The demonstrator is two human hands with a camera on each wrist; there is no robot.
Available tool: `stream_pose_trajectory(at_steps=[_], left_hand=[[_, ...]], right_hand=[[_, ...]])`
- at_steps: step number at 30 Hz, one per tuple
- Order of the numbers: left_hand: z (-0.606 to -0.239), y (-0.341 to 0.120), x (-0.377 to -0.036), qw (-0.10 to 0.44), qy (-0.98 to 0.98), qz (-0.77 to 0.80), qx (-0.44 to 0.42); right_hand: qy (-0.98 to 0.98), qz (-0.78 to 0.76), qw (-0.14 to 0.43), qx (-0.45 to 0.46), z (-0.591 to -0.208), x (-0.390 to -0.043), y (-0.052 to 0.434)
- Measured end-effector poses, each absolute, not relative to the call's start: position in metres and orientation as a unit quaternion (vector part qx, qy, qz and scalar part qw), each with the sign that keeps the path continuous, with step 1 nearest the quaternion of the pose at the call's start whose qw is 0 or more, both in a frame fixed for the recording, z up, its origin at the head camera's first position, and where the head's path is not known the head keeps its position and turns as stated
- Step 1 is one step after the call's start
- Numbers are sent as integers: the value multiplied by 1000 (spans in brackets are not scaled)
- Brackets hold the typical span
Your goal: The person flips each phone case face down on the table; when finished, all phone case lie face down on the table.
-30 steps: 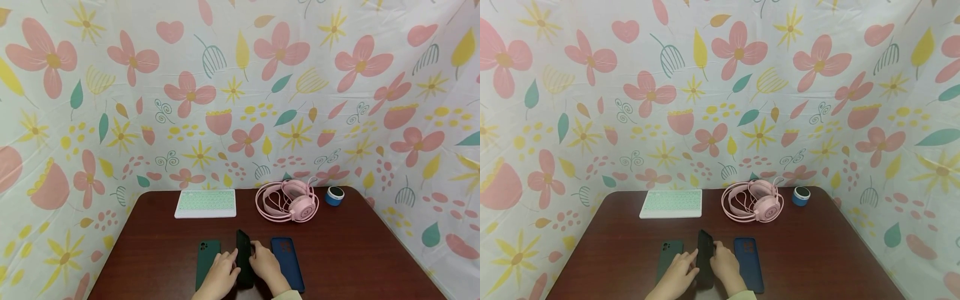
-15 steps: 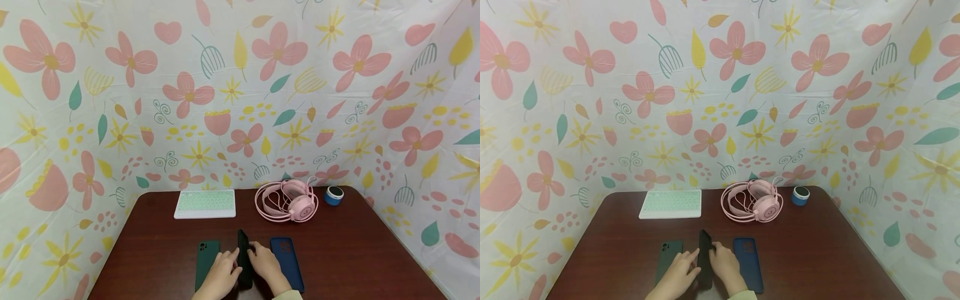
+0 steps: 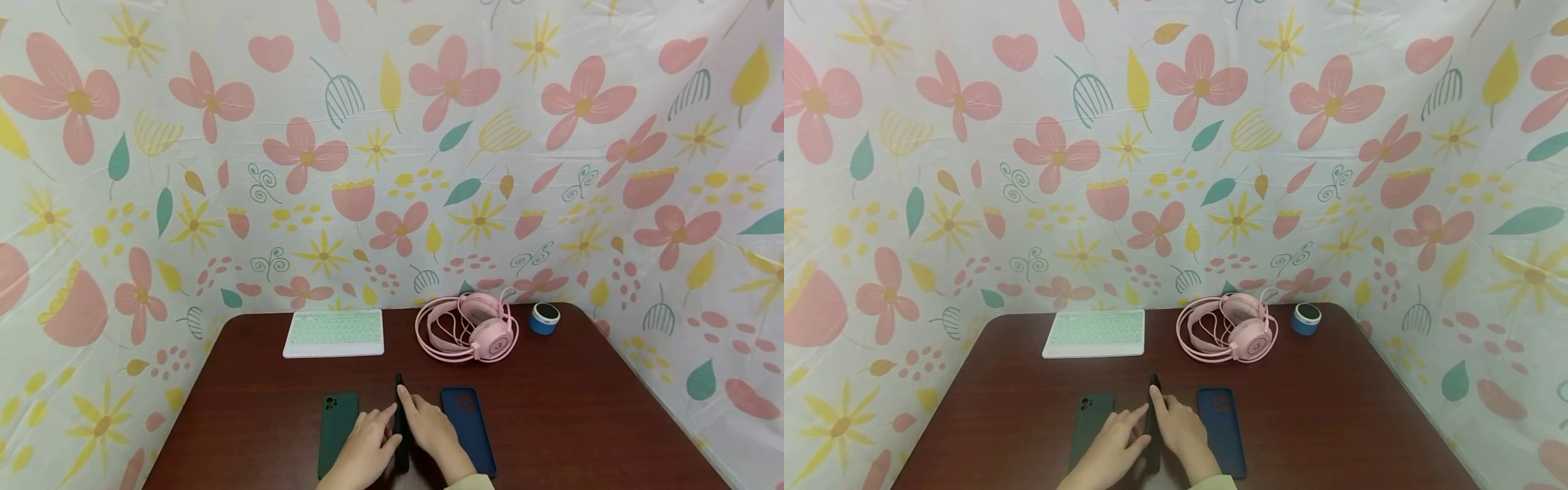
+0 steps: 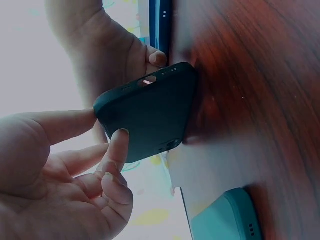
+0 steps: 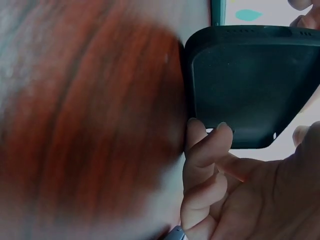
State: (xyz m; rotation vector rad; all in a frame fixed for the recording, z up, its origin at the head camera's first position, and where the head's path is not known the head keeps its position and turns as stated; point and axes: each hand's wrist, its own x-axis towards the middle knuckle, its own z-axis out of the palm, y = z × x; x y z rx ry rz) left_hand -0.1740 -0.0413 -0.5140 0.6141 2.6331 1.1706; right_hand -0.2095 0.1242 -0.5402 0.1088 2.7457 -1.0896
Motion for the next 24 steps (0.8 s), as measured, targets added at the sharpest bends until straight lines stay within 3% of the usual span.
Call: stream_pose_trajectory(at_steps=[24], left_hand=[[-519,-44,-175,87,886,407,206]], right_hand=[[925,-367,92,38,-544,-210,125]])
